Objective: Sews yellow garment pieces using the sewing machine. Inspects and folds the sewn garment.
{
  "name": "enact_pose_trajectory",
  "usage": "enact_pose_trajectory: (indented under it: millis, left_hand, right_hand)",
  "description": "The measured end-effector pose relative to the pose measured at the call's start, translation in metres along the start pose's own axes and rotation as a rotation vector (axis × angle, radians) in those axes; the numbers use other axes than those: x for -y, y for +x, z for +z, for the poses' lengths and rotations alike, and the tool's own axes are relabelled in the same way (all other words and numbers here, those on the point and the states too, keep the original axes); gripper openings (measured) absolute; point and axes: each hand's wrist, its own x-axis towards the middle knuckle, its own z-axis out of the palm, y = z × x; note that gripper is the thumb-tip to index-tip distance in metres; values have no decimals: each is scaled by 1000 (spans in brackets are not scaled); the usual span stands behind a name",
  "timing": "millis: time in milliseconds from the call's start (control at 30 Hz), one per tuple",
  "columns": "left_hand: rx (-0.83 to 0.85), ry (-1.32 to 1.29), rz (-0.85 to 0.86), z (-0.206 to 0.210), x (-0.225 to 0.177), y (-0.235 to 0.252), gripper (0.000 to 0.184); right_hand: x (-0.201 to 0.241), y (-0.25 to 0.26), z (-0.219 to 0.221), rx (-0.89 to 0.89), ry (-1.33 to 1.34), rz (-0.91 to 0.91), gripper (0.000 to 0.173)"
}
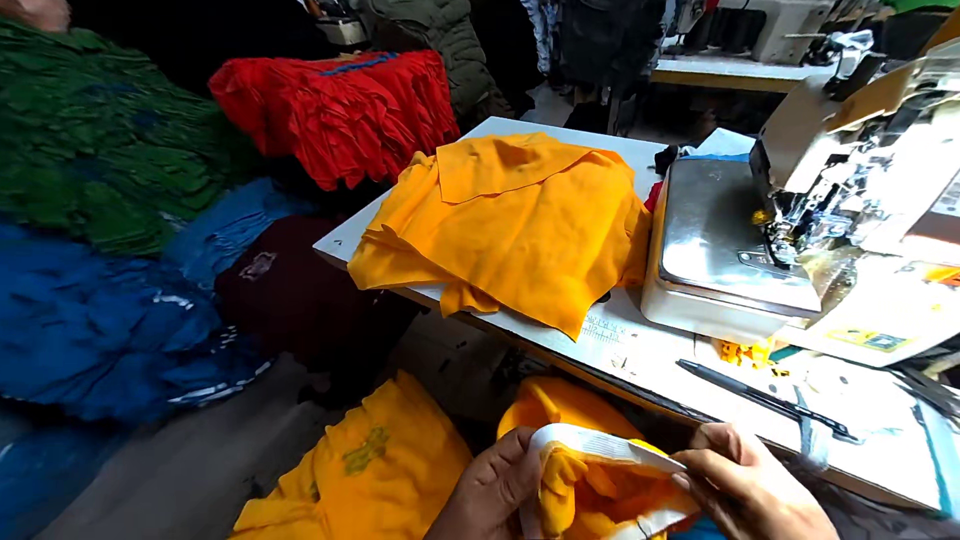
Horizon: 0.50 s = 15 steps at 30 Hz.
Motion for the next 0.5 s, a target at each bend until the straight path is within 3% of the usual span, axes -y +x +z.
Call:
enact_pose_trajectory:
  millis: [33,133,400,500]
  left_hand:
    - [43,8,-9,-3,2,1,10]
    - [64,249,8,-1,3,1,28]
    - [-222,1324,139,-18,26,3,32]
    - [-236,1424,-18,-23,27,-4,34]
  right_hand:
    - [-2,0,-1,7,-32,30,22]
    - [-14,-2,1,-5,-35,14,19]
    - [-19,-5,5,-18,434,80,19]
    - [-22,-8,14,-45,448,58,18]
